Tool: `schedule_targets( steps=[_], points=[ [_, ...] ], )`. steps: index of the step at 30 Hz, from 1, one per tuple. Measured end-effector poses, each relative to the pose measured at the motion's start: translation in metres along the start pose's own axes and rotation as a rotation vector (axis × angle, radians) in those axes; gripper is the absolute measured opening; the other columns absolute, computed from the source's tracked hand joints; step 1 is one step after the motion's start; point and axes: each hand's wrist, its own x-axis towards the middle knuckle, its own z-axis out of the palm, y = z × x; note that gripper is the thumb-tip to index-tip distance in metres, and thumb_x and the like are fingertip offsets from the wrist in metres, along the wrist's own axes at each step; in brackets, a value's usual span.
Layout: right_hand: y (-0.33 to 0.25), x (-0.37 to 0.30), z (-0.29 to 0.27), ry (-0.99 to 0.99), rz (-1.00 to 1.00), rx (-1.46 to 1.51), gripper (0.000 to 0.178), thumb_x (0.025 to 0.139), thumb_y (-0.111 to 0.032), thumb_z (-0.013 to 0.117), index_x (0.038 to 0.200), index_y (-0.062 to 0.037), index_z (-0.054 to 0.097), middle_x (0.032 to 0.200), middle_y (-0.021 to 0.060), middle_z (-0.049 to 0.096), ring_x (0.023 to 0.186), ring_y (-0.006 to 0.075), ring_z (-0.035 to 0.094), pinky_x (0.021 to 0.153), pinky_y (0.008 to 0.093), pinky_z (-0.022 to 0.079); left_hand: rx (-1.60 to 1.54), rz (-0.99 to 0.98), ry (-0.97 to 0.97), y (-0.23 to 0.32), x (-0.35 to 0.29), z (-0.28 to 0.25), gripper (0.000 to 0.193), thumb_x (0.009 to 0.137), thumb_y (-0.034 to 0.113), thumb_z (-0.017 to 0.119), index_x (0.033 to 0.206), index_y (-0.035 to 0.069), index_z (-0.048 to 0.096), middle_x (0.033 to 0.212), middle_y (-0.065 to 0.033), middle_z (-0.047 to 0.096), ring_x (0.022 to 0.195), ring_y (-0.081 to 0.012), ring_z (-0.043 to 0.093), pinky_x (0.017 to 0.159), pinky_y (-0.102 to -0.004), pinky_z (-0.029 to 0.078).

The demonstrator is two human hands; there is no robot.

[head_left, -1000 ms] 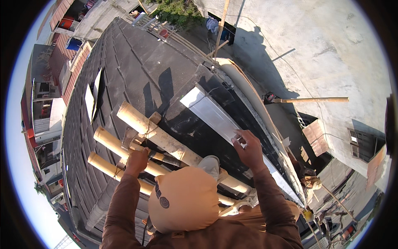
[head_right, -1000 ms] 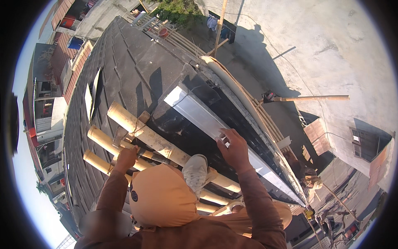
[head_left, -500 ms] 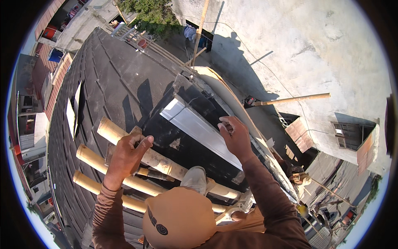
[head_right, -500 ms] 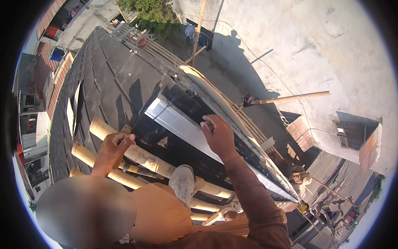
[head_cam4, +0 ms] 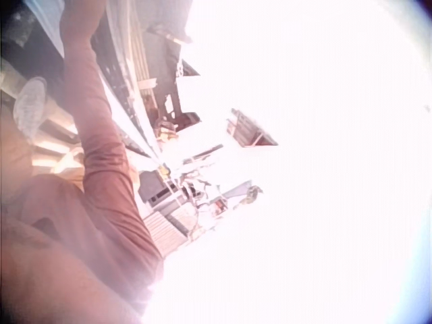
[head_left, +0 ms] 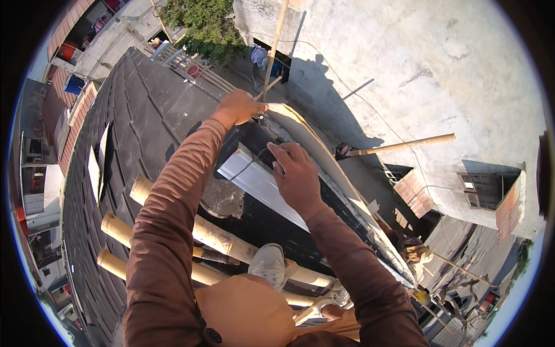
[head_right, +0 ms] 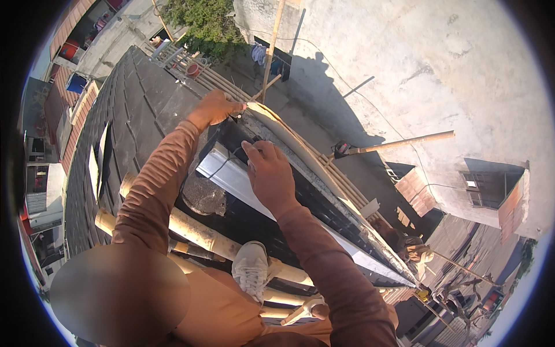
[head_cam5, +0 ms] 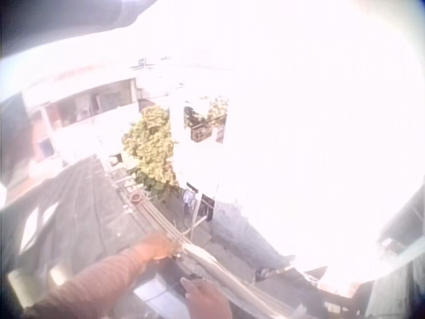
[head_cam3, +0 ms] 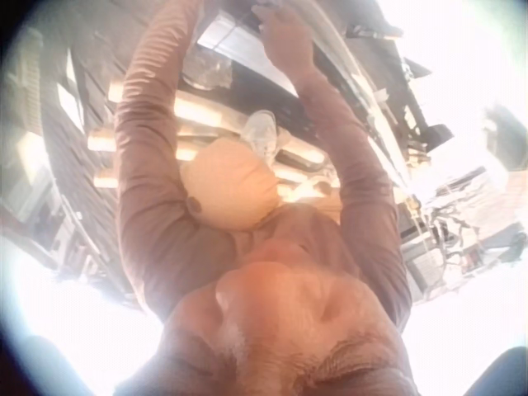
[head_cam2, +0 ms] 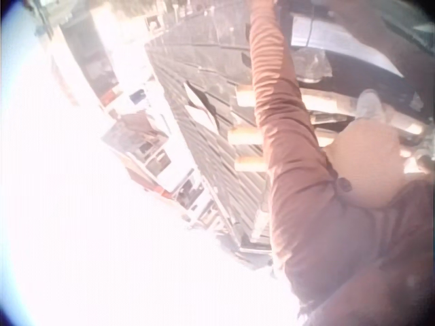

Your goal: The person installs metal flashing and roof tiles on the edge of a roof using a small axe and nails.

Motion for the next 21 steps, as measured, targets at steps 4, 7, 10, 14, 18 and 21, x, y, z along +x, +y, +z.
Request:
schedule_targets(
  steps=[4, 7, 10, 14, 18, 21],
  points=[
    [0.000, 0.001, 0.005, -0.036, 0.033, 0.013, 0.045, 0.085, -0.003, 0.070, 0.129, -0.0095, 0.064, 0.114, 0.0094, 0.060, 0.105, 0.0309, 0.062, 0.090, 0.0428, 0.053, -0.070, -0.008, -0.023, 0.003, 0.000, 0.003, 0.056, 0.083, 0.051, 0.076, 0.098, -0.003, 0.076, 0.094, -0.0283, 0.072, 0.095, -0.0447, 0.070, 0.086, -0.0472, 0.054],
    [-0.001, 0.005, 0.010, -0.027, 0.036, 0.042, 0.041, 0.086, -0.003, 0.070, 0.126, -0.0089, 0.065, 0.114, 0.0090, 0.061, 0.104, 0.0318, 0.063, 0.091, 0.0432, 0.053, -0.153, 0.079, 0.024, -0.005, 0.002, 0.007, 0.045, 0.083, 0.040, 0.075, 0.098, -0.002, 0.076, 0.092, -0.0271, 0.072, 0.095, -0.0442, 0.070, 0.085, -0.0464, 0.055],
    [0.000, 0.006, 0.013, -0.009, 0.047, 0.081, 0.037, 0.087, -0.004, 0.071, 0.123, -0.0085, 0.067, 0.114, 0.0091, 0.062, 0.105, 0.0325, 0.063, 0.092, 0.0434, 0.053, -0.253, 0.003, 0.172, -0.005, -0.006, 0.008, 0.040, 0.080, 0.034, 0.075, 0.096, -0.002, 0.071, 0.083, -0.0213, 0.070, 0.076, -0.0344, 0.066, 0.074, -0.0431, 0.052],
    [0.001, 0.006, 0.011, -0.012, 0.084, 0.106, 0.034, 0.088, -0.005, 0.071, 0.122, -0.0081, 0.067, 0.113, 0.0093, 0.063, 0.106, 0.0330, 0.063, 0.092, 0.0433, 0.053, -0.428, 0.139, 0.222, -0.003, -0.027, 0.002, 0.031, 0.085, 0.029, 0.070, 0.098, 0.001, 0.070, 0.084, -0.0203, 0.070, 0.077, -0.0331, 0.067, 0.076, -0.0422, 0.052],
    [-0.001, 0.005, 0.017, 0.021, 0.106, 0.170, 0.034, 0.089, -0.005, 0.070, 0.122, -0.0085, 0.067, 0.112, 0.0099, 0.064, 0.102, 0.0332, 0.066, 0.089, 0.0434, 0.054, -0.468, 0.188, 0.316, -0.001, -0.047, -0.002, 0.026, 0.089, 0.025, 0.067, 0.095, 0.000, 0.068, 0.078, -0.0219, 0.067, 0.075, -0.0403, 0.066, 0.073, -0.0448, 0.051],
    [-0.002, 0.004, 0.015, 0.043, 0.097, 0.222, 0.032, 0.090, -0.006, 0.070, 0.122, -0.0084, 0.067, 0.111, 0.0117, 0.065, 0.098, 0.0324, 0.068, 0.085, 0.0406, 0.055, -0.491, 0.242, 0.341, 0.027, -0.075, -0.016, 0.021, 0.092, 0.021, 0.067, 0.092, 0.000, 0.063, 0.073, -0.0162, 0.063, 0.066, -0.0281, 0.053, 0.066, -0.0395, 0.047]
  ],
)
